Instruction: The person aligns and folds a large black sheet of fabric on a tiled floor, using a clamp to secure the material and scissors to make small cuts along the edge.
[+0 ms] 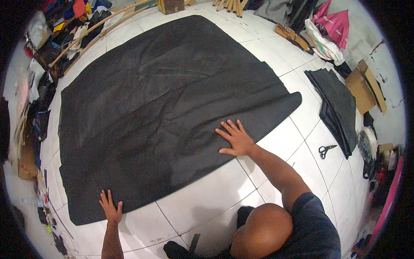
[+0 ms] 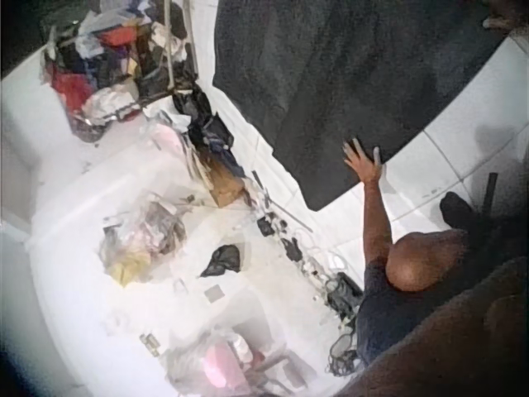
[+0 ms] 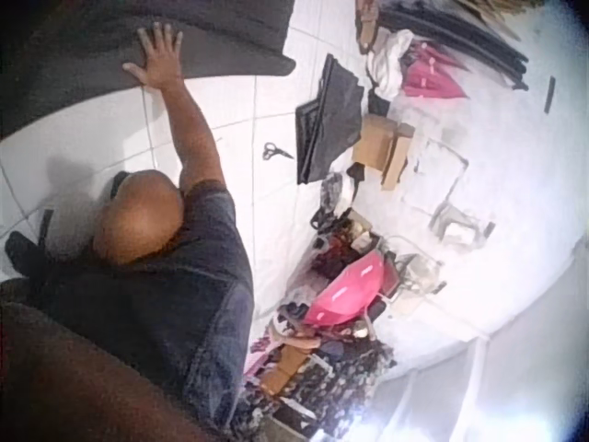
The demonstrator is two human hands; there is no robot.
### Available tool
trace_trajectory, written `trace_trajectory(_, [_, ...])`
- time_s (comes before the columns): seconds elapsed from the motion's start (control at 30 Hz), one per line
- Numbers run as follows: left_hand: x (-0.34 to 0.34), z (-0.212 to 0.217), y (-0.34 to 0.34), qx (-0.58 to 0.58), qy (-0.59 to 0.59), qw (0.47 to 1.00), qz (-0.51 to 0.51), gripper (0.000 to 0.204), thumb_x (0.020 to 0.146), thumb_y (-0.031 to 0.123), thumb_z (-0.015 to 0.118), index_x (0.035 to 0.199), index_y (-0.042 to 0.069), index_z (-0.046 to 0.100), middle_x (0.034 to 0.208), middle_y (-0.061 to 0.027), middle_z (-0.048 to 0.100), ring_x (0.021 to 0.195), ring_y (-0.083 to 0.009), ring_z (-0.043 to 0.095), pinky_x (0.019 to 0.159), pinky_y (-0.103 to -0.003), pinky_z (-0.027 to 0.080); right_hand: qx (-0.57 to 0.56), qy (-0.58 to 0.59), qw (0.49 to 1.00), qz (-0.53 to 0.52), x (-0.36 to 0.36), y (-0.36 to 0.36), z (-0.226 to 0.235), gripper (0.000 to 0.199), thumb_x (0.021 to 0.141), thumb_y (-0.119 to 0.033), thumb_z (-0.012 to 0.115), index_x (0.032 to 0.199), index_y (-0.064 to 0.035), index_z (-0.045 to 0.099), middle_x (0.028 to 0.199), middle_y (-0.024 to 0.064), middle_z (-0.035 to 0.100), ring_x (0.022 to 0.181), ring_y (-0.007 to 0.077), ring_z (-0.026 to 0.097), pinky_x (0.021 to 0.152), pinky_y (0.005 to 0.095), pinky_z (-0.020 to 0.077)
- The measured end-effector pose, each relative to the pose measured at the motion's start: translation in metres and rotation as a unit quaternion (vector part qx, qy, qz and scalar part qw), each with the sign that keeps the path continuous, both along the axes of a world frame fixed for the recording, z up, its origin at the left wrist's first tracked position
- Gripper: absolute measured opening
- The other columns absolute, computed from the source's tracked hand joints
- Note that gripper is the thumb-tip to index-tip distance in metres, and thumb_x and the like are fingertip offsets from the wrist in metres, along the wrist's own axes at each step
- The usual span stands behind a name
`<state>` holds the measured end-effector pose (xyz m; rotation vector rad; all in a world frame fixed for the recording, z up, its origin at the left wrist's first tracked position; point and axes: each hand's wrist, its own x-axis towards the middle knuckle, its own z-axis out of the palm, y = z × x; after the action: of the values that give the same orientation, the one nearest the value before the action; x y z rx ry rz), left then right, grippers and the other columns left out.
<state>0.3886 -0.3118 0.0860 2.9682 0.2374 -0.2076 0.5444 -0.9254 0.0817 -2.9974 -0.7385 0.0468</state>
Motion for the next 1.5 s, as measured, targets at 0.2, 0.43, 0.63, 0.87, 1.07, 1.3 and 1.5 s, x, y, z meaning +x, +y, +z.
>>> trace_trajectory(0.2, [-0.010, -0.033, 0.008, 0.016, 0.019, 1.000, -0.001, 0.080, 0.084, 0.040, 0.057, 0.147, 0.008, 0.019, 0.152, -0.0218, 0.007, 0.140, -0.0413, 0.007, 0.111, -0.056, 0.004, -0.009, 0.036, 0.999, 0.000, 0.007, 0.000, -0.012, 0.086, 0.080, -0.077, 0.035, 0.146, -0.0217, 0.026, 0.151, 0.0151, 0.019, 0.140, 0.0366, 0.013, 0.112, 0.0560, 0.0061])
trace_trajectory(0.43, [-0.036, -0.042, 0.045, 0.061, -0.224, 0.954, 0.192, 0.073, 0.089, 0.045, 0.053, 0.140, -0.002, 0.030, 0.140, -0.0266, 0.031, 0.130, -0.0393, 0.031, 0.106, -0.052, 0.024, 0.170, -0.143, 0.960, -0.170, -0.006, -0.007, 0.030, 0.049, 0.082, -0.038, 0.064, 0.111, 0.0007, 0.056, 0.108, 0.0192, 0.058, 0.101, 0.0351, 0.056, 0.087, 0.0445, 0.0426])
trace_trajectory(0.63, [-0.093, -0.071, 0.130, -0.479, -0.164, 0.620, 0.599, 0.056, 0.080, 0.051, 0.064, 0.109, 0.003, 0.056, 0.099, -0.0121, 0.062, 0.076, -0.0210, 0.060, 0.060, -0.028, 0.046, 0.535, 0.093, 0.534, -0.647, -0.044, -0.121, -0.022, 0.048, 0.089, -0.040, 0.051, 0.117, -0.0008, 0.045, 0.091, 0.0139, 0.060, 0.069, 0.0252, 0.060, 0.063, 0.0389, 0.0503])
trace_trajectory(0.87, [-0.057, -0.059, 0.151, -0.773, -0.252, 0.436, 0.385, 0.049, 0.090, 0.039, 0.051, 0.126, 0.005, 0.051, 0.127, -0.0075, 0.055, 0.116, -0.0262, 0.051, 0.099, -0.041, 0.040, 0.824, 0.048, 0.226, -0.518, 0.001, -0.104, 0.013, 0.052, 0.083, -0.043, 0.045, 0.121, -0.0082, 0.046, 0.122, 0.0123, 0.050, 0.109, 0.0281, 0.050, 0.100, 0.0495, 0.0339])
trace_trajectory(1.07, [-0.053, -0.089, 0.176, -0.773, -0.253, 0.513, 0.276, 0.052, 0.089, 0.039, 0.050, 0.127, 0.003, 0.050, 0.132, -0.0120, 0.051, 0.119, -0.0315, 0.049, 0.102, -0.049, 0.037, 0.895, 0.061, 0.196, -0.397, 0.007, -0.143, -0.030, 0.046, 0.087, -0.031, 0.047, 0.124, -0.0029, 0.046, 0.130, 0.0174, 0.049, 0.120, 0.0343, 0.047, 0.107, 0.0498, 0.0297])
trace_trajectory(1.3, [0.049, 0.039, 0.169, -0.743, -0.335, 0.391, 0.427, 0.042, 0.088, 0.031, 0.051, 0.119, 0.004, 0.057, 0.122, -0.0121, 0.059, 0.113, -0.0301, 0.054, 0.100, -0.047, 0.040, 0.881, -0.015, 0.337, -0.331, 0.080, -0.152, 0.061, 0.038, 0.087, -0.026, 0.057, 0.114, 0.0007, 0.055, 0.117, 0.0172, 0.059, 0.107, 0.0331, 0.055, 0.100, 0.0449, 0.0389])
trace_trajectory(1.5, [0.019, 0.122, 0.206, -0.734, -0.332, 0.461, 0.373, 0.049, 0.084, 0.028, 0.059, 0.123, 0.000, 0.052, 0.127, -0.0159, 0.053, 0.117, -0.0308, 0.050, 0.101, -0.048, 0.039, 0.872, -0.042, 0.349, -0.341, 0.103, -0.158, 0.149, 0.031, 0.080, -0.014, 0.061, 0.107, 0.0009, 0.055, 0.105, 0.0164, 0.061, 0.095, 0.0325, 0.058, 0.092, 0.0453, 0.0429])
